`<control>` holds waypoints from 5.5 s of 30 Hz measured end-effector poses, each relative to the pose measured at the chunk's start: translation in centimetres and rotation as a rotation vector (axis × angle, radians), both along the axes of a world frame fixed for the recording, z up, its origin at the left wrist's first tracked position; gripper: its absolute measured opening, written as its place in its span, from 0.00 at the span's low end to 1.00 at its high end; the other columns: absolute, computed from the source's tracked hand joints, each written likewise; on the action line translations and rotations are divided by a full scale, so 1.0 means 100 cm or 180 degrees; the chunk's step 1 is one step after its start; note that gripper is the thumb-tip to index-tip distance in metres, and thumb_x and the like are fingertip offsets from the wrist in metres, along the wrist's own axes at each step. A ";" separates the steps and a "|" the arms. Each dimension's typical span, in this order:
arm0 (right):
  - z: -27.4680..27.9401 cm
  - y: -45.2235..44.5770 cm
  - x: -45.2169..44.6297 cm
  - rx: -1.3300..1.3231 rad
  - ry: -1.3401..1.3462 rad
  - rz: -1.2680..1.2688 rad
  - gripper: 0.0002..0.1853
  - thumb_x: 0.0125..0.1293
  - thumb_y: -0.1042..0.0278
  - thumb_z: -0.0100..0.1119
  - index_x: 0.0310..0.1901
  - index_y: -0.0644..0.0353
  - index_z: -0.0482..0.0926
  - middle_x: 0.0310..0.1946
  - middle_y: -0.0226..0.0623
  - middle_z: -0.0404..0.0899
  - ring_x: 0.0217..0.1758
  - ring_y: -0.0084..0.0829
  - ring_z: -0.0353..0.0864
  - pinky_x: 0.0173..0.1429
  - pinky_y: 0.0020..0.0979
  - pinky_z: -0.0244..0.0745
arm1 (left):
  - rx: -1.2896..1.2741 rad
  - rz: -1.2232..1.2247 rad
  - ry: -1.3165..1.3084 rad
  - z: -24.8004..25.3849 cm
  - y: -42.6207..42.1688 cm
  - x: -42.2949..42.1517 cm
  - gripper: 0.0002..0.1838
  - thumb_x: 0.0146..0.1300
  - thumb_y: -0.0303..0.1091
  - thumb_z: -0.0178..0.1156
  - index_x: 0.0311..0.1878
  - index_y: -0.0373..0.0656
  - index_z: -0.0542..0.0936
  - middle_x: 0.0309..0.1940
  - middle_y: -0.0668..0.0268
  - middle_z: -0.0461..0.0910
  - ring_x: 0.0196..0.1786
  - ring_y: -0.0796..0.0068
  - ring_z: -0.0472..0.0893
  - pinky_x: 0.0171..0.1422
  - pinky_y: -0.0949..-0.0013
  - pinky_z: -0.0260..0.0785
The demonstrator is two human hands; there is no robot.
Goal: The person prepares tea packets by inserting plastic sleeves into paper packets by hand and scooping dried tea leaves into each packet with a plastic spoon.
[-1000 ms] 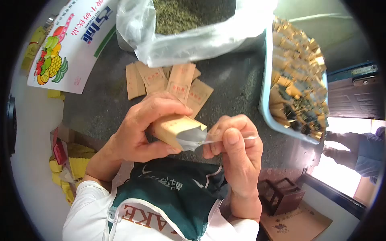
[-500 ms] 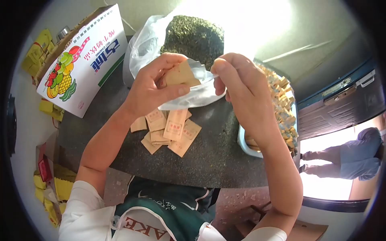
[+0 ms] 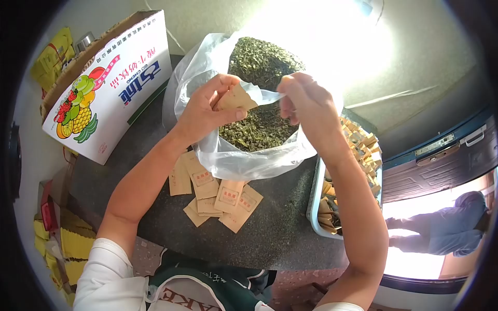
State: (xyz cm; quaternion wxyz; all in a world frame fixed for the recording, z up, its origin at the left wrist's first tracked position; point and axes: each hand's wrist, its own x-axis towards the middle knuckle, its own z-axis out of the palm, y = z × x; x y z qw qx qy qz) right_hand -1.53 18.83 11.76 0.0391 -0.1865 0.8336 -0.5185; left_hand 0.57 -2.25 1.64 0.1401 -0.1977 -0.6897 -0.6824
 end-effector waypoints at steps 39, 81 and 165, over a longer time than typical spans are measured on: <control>-0.009 0.016 -0.047 -0.0120 -0.0348 0.0027 0.14 0.76 0.57 0.54 0.46 0.59 0.81 0.30 0.26 0.76 0.31 0.18 0.72 0.36 0.23 0.69 | 0.0230 0.0105 -0.0053 -0.009 0.006 -0.002 0.27 0.55 0.33 0.76 0.56 0.42 0.75 0.43 0.66 0.81 0.44 0.79 0.80 0.49 0.72 0.75; -0.064 -0.031 -0.050 -0.0157 -0.0801 -0.0104 0.13 0.70 0.61 0.56 0.45 0.62 0.82 0.31 0.31 0.80 0.29 0.20 0.77 0.34 0.26 0.76 | 0.0347 0.0209 -0.0156 -0.009 0.009 -0.005 0.28 0.54 0.36 0.75 0.56 0.41 0.75 0.45 0.63 0.81 0.46 0.75 0.80 0.53 0.69 0.75; -0.098 0.160 0.284 -0.0276 0.1225 -0.1174 0.15 0.52 0.85 0.73 0.41 0.64 0.82 0.28 0.38 0.81 0.26 0.28 0.79 0.30 0.24 0.71 | 0.0382 -0.3218 -0.1928 -0.033 0.182 0.169 0.35 0.74 0.59 0.52 0.61 0.31 0.77 0.49 0.56 0.81 0.47 0.67 0.84 0.51 0.66 0.75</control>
